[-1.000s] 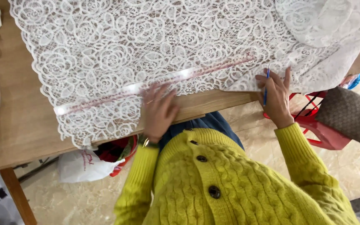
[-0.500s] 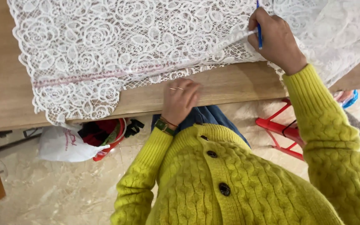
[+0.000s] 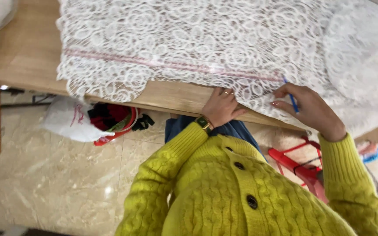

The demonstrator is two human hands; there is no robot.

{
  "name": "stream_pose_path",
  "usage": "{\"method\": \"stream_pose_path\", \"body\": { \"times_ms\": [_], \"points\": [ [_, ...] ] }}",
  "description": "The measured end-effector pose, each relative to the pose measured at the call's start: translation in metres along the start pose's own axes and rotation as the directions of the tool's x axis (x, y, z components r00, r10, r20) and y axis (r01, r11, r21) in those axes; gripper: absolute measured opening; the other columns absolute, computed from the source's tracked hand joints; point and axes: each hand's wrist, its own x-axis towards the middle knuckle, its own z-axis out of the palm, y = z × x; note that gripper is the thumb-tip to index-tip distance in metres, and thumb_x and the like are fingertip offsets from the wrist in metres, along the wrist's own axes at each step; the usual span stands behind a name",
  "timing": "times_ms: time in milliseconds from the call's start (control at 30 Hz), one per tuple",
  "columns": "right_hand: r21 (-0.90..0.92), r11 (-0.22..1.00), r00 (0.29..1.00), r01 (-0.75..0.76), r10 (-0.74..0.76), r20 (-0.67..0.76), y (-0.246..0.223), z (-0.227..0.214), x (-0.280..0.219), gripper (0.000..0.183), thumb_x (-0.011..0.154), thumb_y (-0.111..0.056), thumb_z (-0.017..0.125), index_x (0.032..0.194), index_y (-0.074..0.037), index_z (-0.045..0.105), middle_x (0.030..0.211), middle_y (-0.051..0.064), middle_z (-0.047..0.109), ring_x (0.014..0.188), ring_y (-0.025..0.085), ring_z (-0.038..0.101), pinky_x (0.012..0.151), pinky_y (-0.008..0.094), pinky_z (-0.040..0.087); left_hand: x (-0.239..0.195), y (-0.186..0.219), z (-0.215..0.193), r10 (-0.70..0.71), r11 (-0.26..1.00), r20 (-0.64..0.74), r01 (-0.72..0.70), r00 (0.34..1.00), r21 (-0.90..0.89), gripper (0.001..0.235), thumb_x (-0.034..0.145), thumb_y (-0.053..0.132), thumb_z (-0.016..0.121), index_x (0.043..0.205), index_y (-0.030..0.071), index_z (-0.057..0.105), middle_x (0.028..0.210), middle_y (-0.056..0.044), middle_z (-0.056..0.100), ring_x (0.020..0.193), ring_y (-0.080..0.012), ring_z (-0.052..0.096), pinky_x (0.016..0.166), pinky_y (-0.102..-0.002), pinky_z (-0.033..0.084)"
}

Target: Measuring and marking white lace fabric on a wooden table using a measuring tape and a pen.

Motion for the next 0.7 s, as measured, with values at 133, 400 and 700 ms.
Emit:
{"method": "stream_pose_path", "body": {
  "times_ms": [133, 400, 700],
  "points": [
    [-0.129, 0.968, 0.960, 0.215, -0.233, -0.153, 0.010, 0.013, 0.023, 0.024, 0.097, -0.015, 0.073, 0.112, 0.003, 0.070, 0.104, 0.015, 0.075, 0.093, 0.030, 0.071, 0.081, 0.042, 0.053, 0.017, 0.009, -0.029, -0.176, 0.984, 0.443, 0.150, 0.879, 0.092, 0.081, 0.098, 0.067, 0.013, 0.116, 0.012, 0.070, 0.133, -0.007, 0.065, 0.126, -0.0252, 0.056, 0.104, -0.053, 0.037],
    [-0.502, 0.813, 0.928, 0.295, -0.369, -0.053, 0.018, 0.025, 0.087, 0.033, 0.101, -0.027, 0.068, 0.121, 0.000, 0.068, 0.105, 0.020, 0.071, 0.095, 0.037, 0.067, 0.081, 0.048, 0.051, 0.003, 0.010, -0.020, -0.251, 0.947, -0.015, 0.249, 0.968, 0.202, 0.067, 0.097, 0.065, 0.032, 0.119, 0.015, 0.071, 0.124, -0.001, 0.068, 0.111, -0.0223, 0.059, 0.098, -0.050, 0.038],
    [-0.343, 0.918, 0.980, 0.199, -0.195, 0.046, 0.025, 0.028, 0.108, 0.042, 0.091, -0.023, 0.077, 0.120, 0.003, 0.063, 0.109, 0.019, 0.070, 0.095, 0.033, 0.068, 0.080, 0.043, 0.055, -0.018, -0.007, -0.042, -0.574, 0.817, 0.196, 0.539, 0.795, 0.206, 0.072, 0.096, 0.069, 0.019, 0.144, 0.026, 0.050, 0.152, 0.000, 0.052, 0.141, -0.0250, 0.047, 0.121, -0.065, 0.014]
  ]
}}
